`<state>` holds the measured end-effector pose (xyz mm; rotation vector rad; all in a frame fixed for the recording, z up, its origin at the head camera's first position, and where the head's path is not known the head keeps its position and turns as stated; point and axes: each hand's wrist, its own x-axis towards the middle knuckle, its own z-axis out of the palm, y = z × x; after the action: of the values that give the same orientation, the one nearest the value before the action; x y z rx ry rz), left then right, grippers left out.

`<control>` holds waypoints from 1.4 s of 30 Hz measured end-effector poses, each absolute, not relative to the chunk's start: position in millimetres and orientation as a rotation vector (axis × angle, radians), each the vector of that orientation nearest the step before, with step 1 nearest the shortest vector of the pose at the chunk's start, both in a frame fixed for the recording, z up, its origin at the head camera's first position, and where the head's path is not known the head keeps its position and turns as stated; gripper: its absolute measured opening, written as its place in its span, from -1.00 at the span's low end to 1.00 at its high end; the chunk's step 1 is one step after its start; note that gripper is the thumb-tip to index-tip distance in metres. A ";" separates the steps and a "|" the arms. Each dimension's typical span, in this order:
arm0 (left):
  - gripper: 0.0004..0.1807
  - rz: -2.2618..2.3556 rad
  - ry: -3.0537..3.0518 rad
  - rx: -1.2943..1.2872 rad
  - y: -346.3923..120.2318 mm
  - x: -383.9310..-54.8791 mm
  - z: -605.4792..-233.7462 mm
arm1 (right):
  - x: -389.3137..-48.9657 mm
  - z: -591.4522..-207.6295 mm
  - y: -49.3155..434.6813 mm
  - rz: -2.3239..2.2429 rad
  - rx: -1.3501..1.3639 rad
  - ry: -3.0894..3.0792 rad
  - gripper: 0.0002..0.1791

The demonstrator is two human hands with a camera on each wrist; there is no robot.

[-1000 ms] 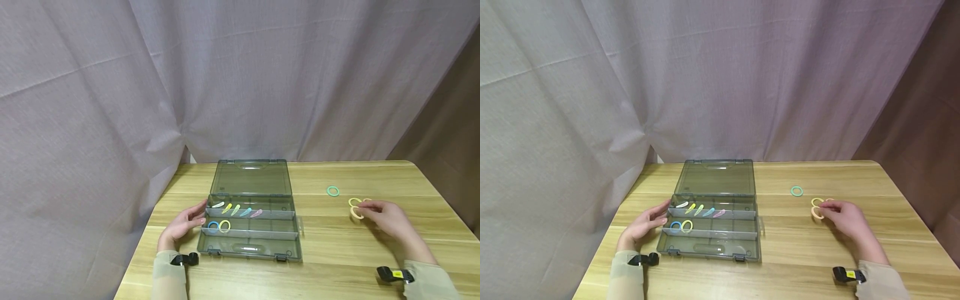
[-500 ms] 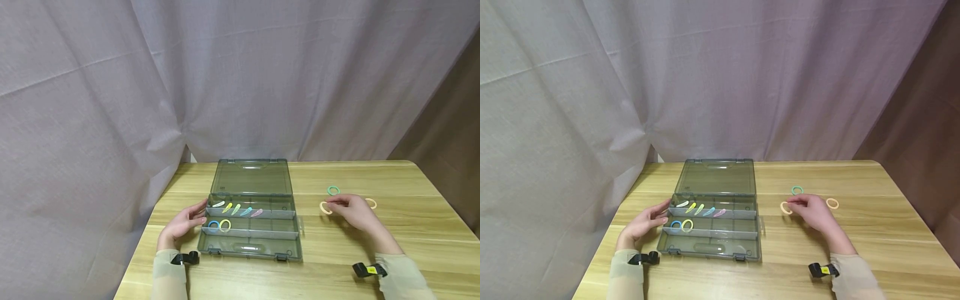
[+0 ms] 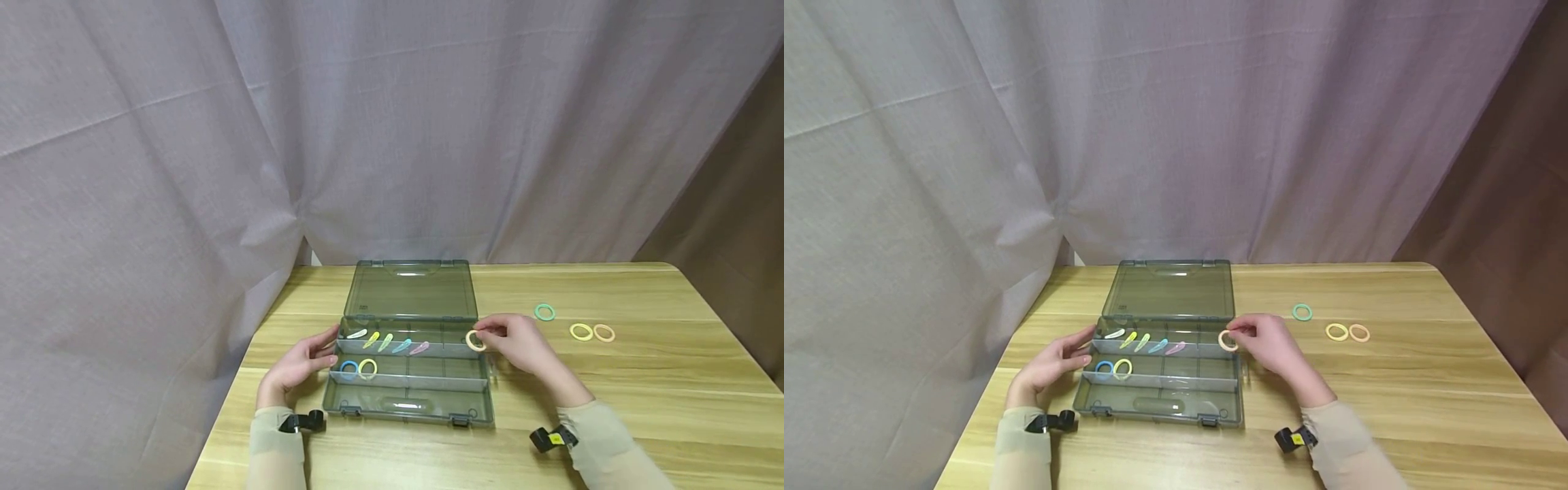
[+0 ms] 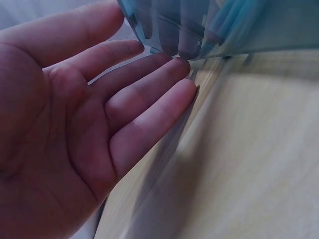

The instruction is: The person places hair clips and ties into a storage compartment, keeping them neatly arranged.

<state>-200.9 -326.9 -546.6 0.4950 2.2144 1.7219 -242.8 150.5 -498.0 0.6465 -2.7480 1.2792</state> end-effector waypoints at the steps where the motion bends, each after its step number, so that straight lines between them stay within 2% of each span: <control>1: -0.17 1.722 2.214 0.492 -326.8 -200.6 -546.7 | -242.0 -497.0 144.1 1.272 0.660 -2.746 -0.87; 17: -0.20 1.719 2.222 0.475 -323.3 -198.7 -545.9 | -223.3 -489.7 52.6 1.032 0.992 -2.692 -0.96; 32: -0.20 1.713 2.236 0.466 -323.7 -197.5 -541.3 | -213.6 -506.9 -4.3 0.891 1.027 -2.675 -0.95; 42: -0.20 1.721 2.226 0.466 -323.5 -196.8 -539.3 | -210.2 -518.7 -16.6 0.861 0.996 -2.694 -0.95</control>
<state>-196.8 -323.5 -539.3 0.4660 2.2260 1.7213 -210.2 -16.6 -518.7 0.9960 -2.6936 0.8606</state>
